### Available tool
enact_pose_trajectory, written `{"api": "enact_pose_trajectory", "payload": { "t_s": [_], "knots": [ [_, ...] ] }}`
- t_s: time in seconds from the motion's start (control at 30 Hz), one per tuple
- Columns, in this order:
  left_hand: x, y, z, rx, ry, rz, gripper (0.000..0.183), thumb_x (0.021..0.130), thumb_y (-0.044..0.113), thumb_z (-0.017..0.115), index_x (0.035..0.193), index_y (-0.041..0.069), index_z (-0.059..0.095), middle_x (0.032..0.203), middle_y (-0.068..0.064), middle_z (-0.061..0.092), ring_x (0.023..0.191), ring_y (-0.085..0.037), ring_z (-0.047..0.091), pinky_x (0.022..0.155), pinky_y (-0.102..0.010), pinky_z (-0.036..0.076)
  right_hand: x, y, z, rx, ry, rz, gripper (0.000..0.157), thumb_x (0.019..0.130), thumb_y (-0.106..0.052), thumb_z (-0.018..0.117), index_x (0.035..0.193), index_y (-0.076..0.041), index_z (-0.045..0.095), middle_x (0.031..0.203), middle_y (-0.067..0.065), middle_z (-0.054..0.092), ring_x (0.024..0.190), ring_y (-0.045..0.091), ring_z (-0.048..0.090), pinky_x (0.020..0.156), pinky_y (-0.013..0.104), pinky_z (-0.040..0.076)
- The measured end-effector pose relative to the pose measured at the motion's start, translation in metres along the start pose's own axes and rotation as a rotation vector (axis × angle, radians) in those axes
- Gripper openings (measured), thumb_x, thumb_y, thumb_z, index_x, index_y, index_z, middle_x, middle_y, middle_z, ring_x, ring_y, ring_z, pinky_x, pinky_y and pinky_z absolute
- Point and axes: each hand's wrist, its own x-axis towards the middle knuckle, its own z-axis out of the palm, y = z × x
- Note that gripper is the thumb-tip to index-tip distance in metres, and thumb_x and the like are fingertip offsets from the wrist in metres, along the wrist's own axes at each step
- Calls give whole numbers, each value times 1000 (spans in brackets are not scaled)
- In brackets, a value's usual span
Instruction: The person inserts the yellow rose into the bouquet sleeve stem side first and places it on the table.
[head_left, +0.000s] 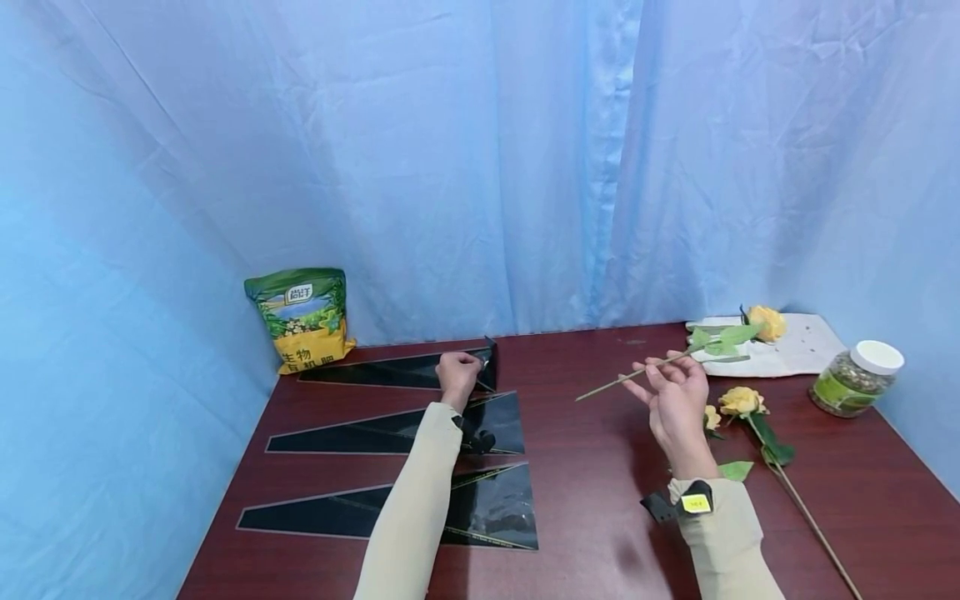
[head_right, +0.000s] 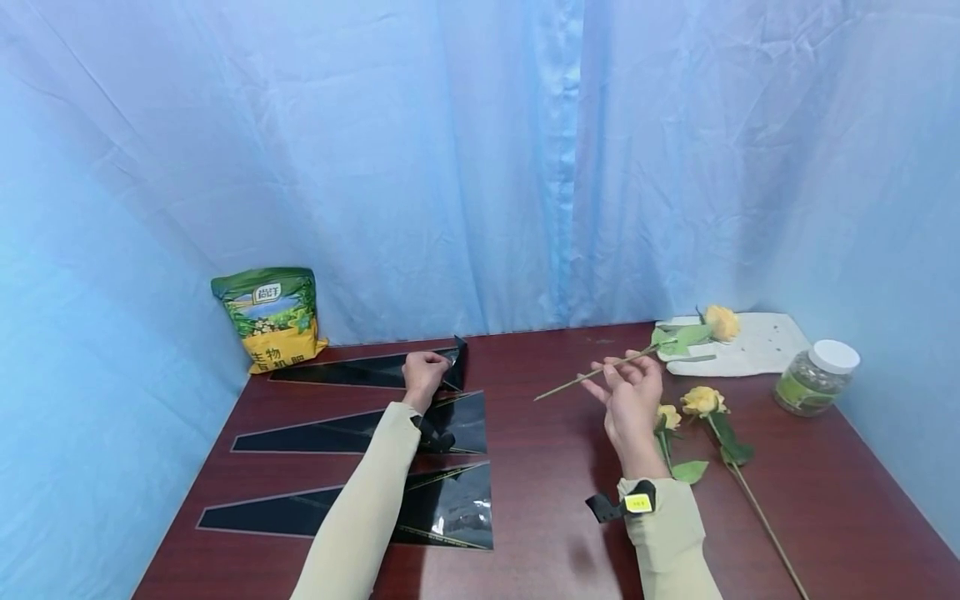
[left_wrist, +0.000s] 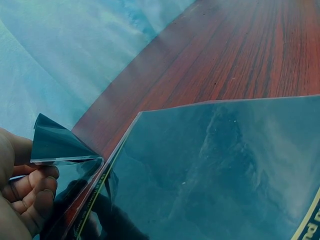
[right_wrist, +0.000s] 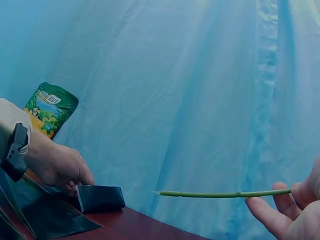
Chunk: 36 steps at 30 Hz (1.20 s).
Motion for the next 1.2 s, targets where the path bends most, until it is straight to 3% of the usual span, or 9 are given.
{"api": "enact_pose_trajectory", "payload": {
  "t_s": [0.23,0.53,0.97,1.2],
  "knots": [
    [0,-1,1,-12,-11,7,16,91,7,67,83,3,80,103,-15,76,111,-32,60,100,-50,51,12,7,15,36,15,-15,27,97,11,45,112,-12,41,87,2,61,83,16,71,71,36,63],
    [0,2,0,-23,-16,11,17,90,5,65,82,2,80,101,-16,76,115,-33,57,102,-52,49,24,17,35,-17,30,-40,27,98,11,44,112,-12,40,95,5,55,85,16,70,73,35,63],
    [-3,2,0,-2,-5,18,17,90,6,64,83,2,80,102,-16,76,113,-32,59,103,-50,49,35,49,65,-83,54,-63,28,99,10,44,111,-13,36,97,5,51,82,12,69,72,34,63],
    [-2,2,0,19,11,24,16,89,5,66,83,2,80,100,-16,77,112,-33,58,103,-50,48,39,59,78,-73,55,-78,30,98,12,44,109,-15,37,97,5,50,87,16,69,73,35,63]
  ]
}}
